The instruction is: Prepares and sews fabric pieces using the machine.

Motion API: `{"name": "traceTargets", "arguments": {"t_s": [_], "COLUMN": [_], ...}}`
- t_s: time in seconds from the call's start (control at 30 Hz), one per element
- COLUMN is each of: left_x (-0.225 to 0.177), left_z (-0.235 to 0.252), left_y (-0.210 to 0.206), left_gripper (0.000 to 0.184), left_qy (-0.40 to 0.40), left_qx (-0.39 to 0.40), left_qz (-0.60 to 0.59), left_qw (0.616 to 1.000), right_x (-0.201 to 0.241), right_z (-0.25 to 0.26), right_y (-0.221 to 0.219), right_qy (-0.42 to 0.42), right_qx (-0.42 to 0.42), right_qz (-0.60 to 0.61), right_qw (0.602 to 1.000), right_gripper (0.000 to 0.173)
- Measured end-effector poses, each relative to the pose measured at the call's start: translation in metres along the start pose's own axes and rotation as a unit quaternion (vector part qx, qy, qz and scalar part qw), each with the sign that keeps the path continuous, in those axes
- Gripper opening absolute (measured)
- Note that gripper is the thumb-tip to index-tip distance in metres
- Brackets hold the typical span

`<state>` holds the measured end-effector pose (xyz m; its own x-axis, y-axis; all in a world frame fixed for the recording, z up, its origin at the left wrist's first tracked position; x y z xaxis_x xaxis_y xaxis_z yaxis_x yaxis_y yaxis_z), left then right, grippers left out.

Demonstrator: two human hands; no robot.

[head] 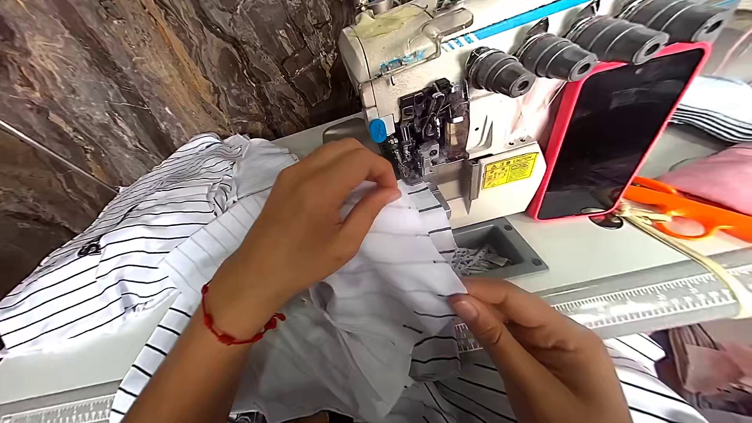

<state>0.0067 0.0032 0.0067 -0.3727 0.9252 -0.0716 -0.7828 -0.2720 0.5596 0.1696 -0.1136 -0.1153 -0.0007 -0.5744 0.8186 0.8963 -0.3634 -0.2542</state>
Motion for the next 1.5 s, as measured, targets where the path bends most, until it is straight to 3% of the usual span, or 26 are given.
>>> {"name": "traceTargets", "arguments": {"t_s": [0.13, 0.3, 0.53, 0.67, 0.97, 1.2, 1.3, 1.43, 1.5], "left_x": [0.005, 0.015, 0.017, 0.018, 0.014, 0.015, 0.002, -0.048, -0.061], "left_z": [0.0, -0.005, -0.014, -0.014, -0.018, -0.016, -0.012, -0.018, -0.033], "left_y": [-0.015, -0.023, -0.037, -0.034, -0.029, -0.028, -0.025, -0.035, -0.046], "left_gripper": [0.011, 0.01, 0.01, 0.011, 0.013, 0.019, 0.024, 0.026, 0.036], "left_qy": [0.029, 0.059, 0.083, 0.092, 0.067, 0.017, -0.016, -0.017, 0.006], "left_qx": [-0.044, -0.033, -0.009, 0.022, 0.021, 0.072, 0.085, 0.082, 0.065], "left_qz": [-0.043, -0.029, 0.009, 0.004, 0.012, 0.032, 0.09, 0.234, 0.28], "left_qw": [0.998, 0.997, 0.996, 0.996, 0.997, 0.997, 0.992, 0.969, 0.958], "right_x": [-0.017, -0.029, -0.033, -0.029, -0.022, -0.019, -0.02, -0.021, -0.023], "right_z": [0.003, 0.007, 0.01, 0.007, 0.002, 0.0, 0.0, 0.001, 0.0], "right_y": [0.008, 0.009, 0.005, 0.007, 0.011, 0.009, 0.006, 0.003, 0.004], "right_qy": [0.062, 0.077, -0.011, -0.016, -0.062, -0.088, -0.107, -0.148, -0.148], "right_qx": [-0.052, -0.102, -0.105, -0.097, -0.084, -0.081, -0.092, -0.092, -0.083], "right_qz": [-0.065, -0.11, -0.051, -0.018, 0.016, 0.026, 0.04, 0.03, 0.035], "right_qw": [0.995, 0.986, 0.993, 0.995, 0.994, 0.992, 0.989, 0.984, 0.985], "right_gripper": [0.016, 0.014, 0.012, 0.007, 0.003, 0.007, 0.012, 0.025, 0.016]}}
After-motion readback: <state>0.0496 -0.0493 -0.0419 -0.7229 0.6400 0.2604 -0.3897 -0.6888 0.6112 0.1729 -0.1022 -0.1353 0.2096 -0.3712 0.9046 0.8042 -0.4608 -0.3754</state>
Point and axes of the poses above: each hand's wrist, its own z-axis towards the middle knuckle, its own y-axis out of the back of the hand, x = y × z, the point moved 1 cm from there along z, towards the middle knuckle, and after that the axes turned 14 degrees about -x, right-handed, at the moved point
